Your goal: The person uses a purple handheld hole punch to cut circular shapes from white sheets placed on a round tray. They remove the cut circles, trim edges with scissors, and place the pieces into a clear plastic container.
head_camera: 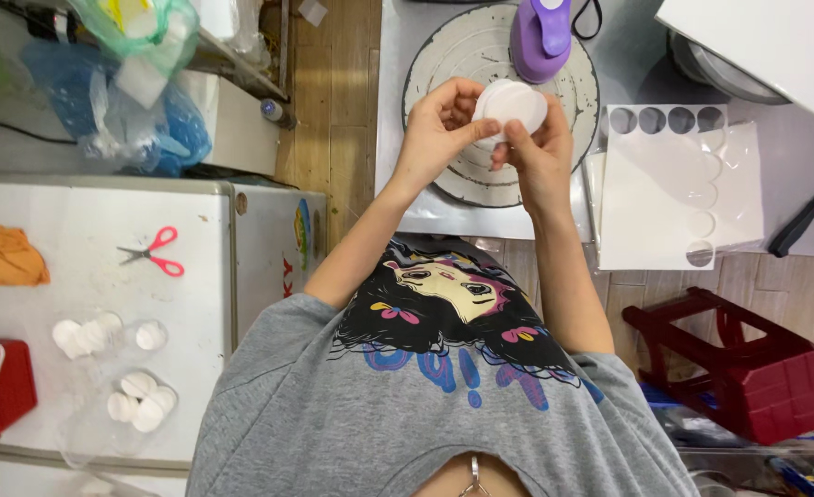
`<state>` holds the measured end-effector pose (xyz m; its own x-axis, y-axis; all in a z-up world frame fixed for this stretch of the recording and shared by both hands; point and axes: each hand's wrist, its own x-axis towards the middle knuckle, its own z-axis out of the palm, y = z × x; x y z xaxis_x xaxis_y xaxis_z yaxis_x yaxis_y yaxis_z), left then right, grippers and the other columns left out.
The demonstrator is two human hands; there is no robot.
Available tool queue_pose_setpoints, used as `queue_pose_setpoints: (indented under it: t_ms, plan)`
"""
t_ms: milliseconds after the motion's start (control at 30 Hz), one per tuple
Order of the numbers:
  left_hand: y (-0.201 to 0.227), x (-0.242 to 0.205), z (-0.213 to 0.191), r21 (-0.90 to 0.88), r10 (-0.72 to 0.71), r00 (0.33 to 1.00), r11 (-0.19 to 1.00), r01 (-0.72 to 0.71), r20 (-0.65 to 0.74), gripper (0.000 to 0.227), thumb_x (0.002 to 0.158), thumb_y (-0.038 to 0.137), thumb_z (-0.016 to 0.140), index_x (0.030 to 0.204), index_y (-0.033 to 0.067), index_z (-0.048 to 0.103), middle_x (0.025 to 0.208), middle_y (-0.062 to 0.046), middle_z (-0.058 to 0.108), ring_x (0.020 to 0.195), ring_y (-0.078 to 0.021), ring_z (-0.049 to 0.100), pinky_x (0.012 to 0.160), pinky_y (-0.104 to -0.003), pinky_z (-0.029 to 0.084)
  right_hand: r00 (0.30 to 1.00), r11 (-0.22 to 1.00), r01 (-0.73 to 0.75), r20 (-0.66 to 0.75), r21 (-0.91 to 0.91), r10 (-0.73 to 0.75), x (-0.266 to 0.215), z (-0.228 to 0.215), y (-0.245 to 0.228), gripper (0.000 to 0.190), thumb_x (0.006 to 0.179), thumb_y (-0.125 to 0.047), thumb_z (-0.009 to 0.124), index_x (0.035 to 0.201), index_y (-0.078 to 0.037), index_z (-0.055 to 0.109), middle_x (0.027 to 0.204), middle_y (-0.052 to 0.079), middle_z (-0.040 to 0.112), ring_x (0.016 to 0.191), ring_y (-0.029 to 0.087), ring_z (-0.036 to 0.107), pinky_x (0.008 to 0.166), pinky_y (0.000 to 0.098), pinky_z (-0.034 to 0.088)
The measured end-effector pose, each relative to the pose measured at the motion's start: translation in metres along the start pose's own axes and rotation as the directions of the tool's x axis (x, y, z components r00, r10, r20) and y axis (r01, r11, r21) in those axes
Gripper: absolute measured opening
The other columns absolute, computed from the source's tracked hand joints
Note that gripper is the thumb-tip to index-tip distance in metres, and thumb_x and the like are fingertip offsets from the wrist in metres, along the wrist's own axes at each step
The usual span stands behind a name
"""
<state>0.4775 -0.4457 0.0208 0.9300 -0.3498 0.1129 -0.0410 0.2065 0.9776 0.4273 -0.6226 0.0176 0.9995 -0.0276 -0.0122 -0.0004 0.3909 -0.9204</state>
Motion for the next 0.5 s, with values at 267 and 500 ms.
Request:
queue_pose_setpoints:
  t_ms: [267,500]
  plan:
    - [0.048,-0.001,0.006,0.125,0.034,0.999,0.992,-0.032,-0.013,0.025,0.098,0.016,0.075,0.118,0.0008,0.075,0.1,-0.002,0.079,0.09,-0.0098,0.072,0.085,-0.026,0.059,0.983,0.975,0.089,-0.178,0.202,-0.052,-0.012,0.021,-0.01,0.029,0.106,-0.017,0.068,0.127,-0.002,0.055,0.107,0.011,0.071,0.079,0.016,0.07,0.068,0.0301,0.06]
    - [0.046,0.014,0.002,0.071,0.089,0.994,0.994,-0.085,-0.056,0.025,0.086,0.014,0.089,0.1,0.0022,0.072,0.089,-0.003,0.075,0.081,-0.0071,0.068,0.073,-0.024,0.055,0.969,0.97,0.18,-0.197,0.164,-0.146,-0.003,0.017,-0.005,0.024,0.108,-0.016,0.069,0.124,-0.004,0.056,0.106,0.01,0.071,0.084,0.016,0.07,0.073,0.0319,0.061]
